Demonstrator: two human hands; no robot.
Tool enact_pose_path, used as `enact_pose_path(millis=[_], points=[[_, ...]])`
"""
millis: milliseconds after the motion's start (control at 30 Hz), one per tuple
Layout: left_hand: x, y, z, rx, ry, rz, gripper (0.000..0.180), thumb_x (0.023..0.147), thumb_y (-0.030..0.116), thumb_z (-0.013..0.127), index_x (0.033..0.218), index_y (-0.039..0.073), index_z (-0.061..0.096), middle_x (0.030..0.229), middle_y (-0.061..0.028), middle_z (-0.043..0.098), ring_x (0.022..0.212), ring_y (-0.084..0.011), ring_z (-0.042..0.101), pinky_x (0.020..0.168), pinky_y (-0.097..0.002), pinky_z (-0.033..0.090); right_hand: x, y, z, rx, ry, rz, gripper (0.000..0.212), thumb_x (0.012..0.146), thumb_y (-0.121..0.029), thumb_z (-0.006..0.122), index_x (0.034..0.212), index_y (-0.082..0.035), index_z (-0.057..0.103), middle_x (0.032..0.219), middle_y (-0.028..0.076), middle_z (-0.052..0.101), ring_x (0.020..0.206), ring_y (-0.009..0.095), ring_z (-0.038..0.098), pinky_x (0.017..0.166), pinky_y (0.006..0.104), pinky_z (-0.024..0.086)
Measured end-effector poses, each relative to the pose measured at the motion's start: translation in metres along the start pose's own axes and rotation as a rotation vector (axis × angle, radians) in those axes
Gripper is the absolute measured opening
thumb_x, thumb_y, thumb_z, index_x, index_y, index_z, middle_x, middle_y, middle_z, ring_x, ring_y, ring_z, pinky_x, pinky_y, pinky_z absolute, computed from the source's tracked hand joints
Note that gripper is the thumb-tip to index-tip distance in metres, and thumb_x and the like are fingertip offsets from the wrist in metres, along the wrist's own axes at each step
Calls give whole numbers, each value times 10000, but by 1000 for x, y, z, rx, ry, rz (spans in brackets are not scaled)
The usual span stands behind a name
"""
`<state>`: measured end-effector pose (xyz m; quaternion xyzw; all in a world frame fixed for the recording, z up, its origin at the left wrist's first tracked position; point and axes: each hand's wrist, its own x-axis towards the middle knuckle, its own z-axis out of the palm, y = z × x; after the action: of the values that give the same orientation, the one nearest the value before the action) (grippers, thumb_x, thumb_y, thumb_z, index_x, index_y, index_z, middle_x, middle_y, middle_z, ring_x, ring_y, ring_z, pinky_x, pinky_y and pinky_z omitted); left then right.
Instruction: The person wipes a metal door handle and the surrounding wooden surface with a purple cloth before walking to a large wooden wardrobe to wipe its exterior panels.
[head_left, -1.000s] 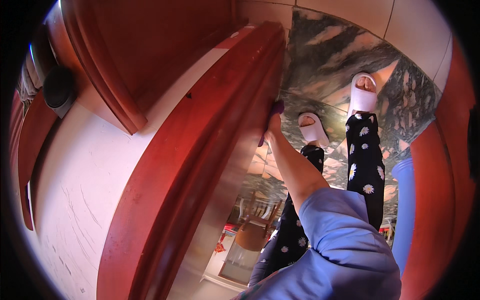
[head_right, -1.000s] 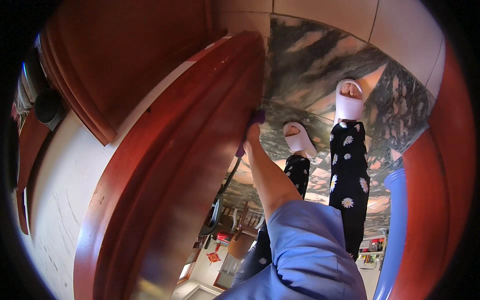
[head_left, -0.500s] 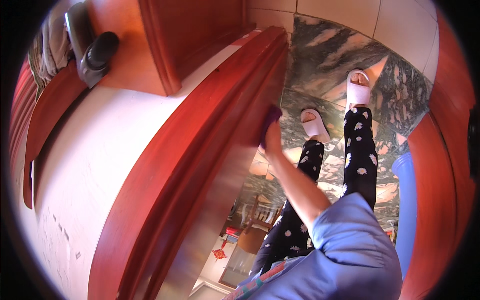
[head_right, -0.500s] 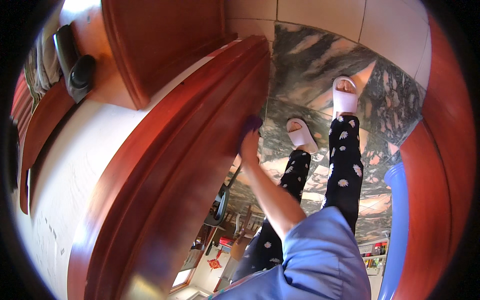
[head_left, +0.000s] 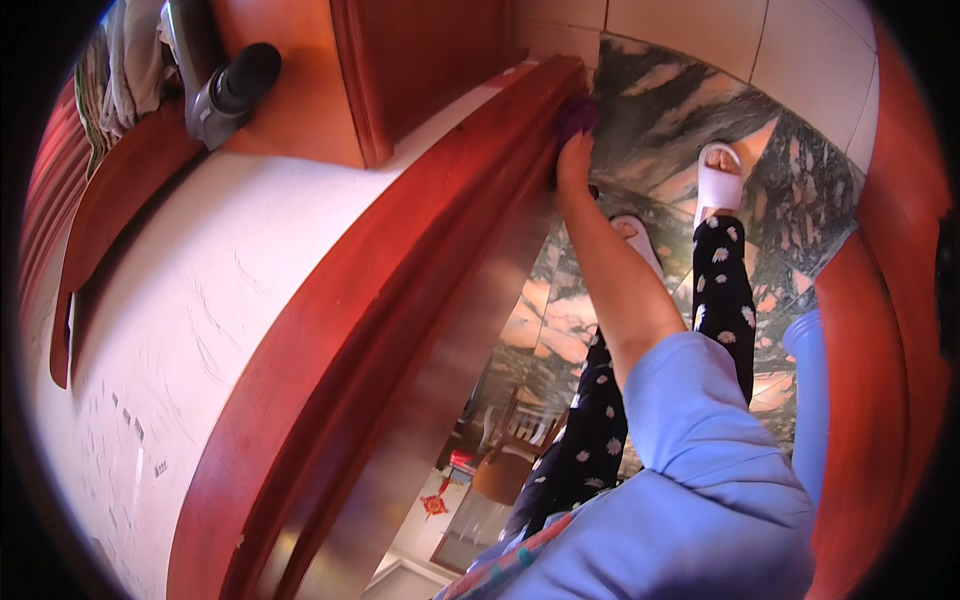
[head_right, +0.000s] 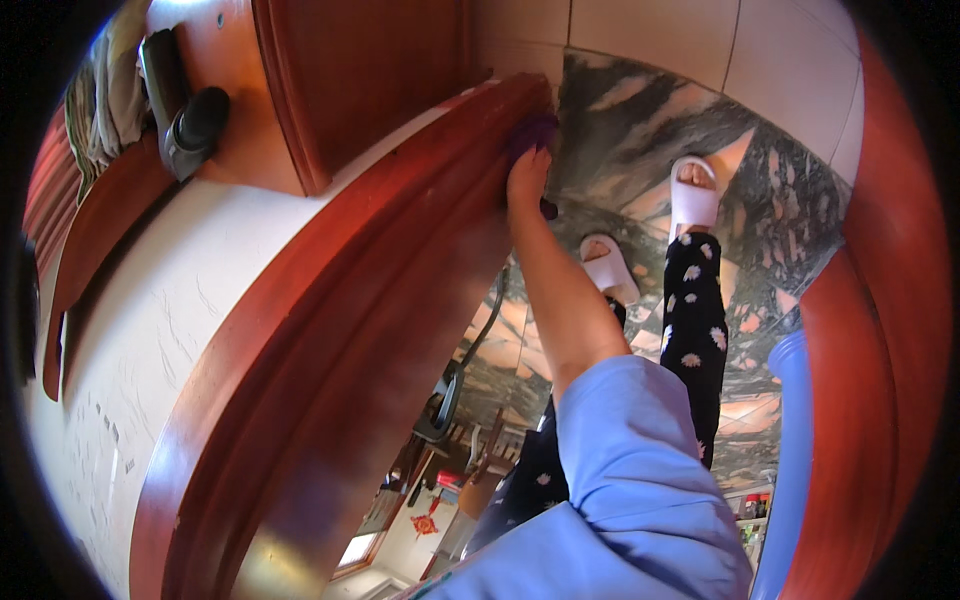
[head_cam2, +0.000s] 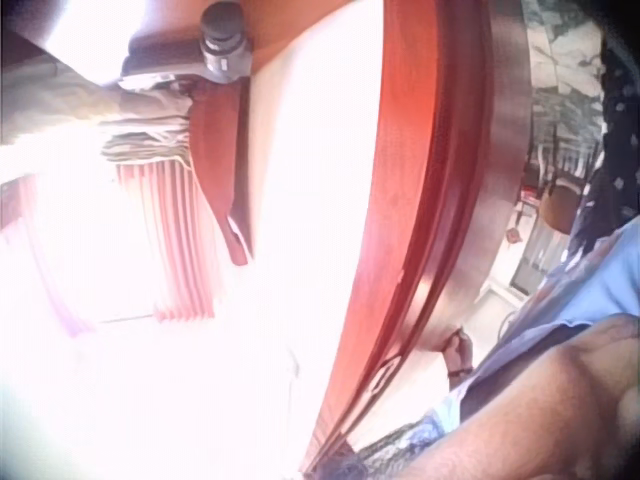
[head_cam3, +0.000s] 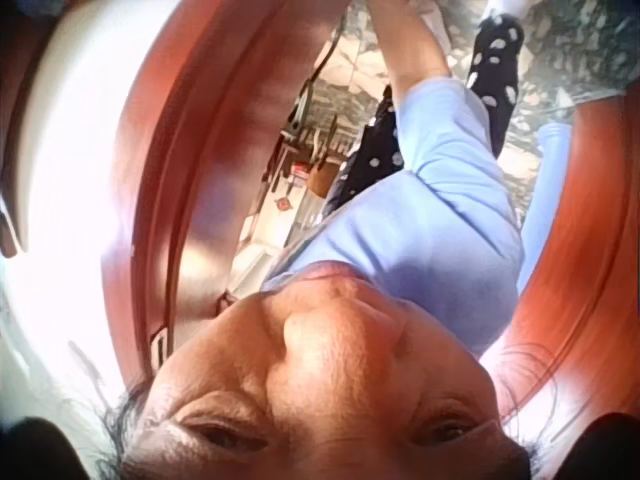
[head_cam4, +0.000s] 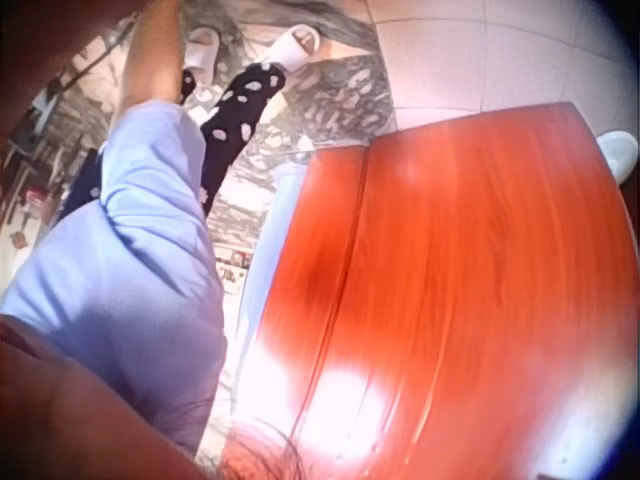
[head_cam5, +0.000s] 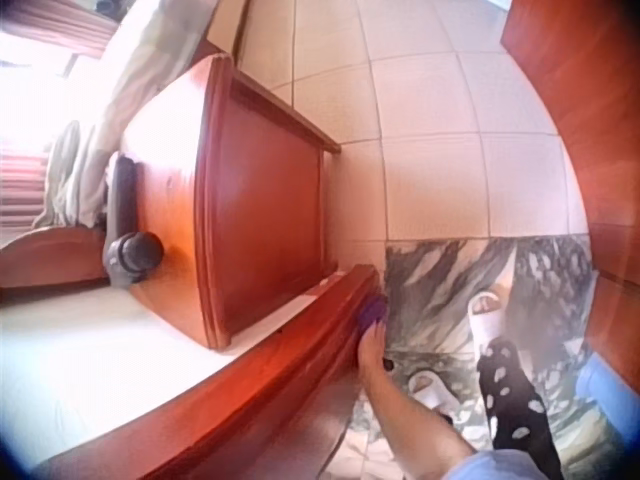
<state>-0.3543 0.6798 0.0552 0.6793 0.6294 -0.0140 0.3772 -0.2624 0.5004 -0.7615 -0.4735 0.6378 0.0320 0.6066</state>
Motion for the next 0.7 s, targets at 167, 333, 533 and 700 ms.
enact_pose_path(millis=[167, 333, 533, 700], points=[[-53, -7, -41, -37, 71, 35, 411, 973, 89, 632, 1325, -96, 528, 1280, -180, 634, 1175, -283, 602, 1080, -367, 467, -175, -50, -28, 214, -209, 31, 578, 1075, -239, 326, 1531, 114, 284, 1601, 283, 301, 1492, 392, 288, 1237, 398, 212], [-72, 3, -100, -70, -53, 45, 403, 974, 90, 633, 1318, -94, 534, 1266, -180, 644, 1161, -283, 611, 1071, -365, 476, -436, -205, -136, 203, -501, -531, 531, 996, -247, 456, 1490, -55, 432, 1556, 174, 399, 1456, 308, 361, 1221, 408, 235], [-86, -11, -82, -95, -83, 143, 321, 968, 38, 636, 1282, -6, 589, 1159, -160, 680, 1118, -235, 618, 1023, -369, 499, -433, -281, -175, -31, -1023, -1128, 415, 814, -352, 648, 1207, -229, 699, 1379, 119, 568, 1323, 308, 512, 1125, 527, 348], [-70, -14, -84, 43, -132, 460, 592, 865, -10, 728, 1407, 133, 535, 1393, -14, 577, 1299, -203, 533, 1120, -485, 437, -315, -98, -70, 75, -18, -301, 548, 1081, -236, 315, 1507, 107, 331, 1573, 288, 340, 1462, 398, 338, 1216, 406, 262]])
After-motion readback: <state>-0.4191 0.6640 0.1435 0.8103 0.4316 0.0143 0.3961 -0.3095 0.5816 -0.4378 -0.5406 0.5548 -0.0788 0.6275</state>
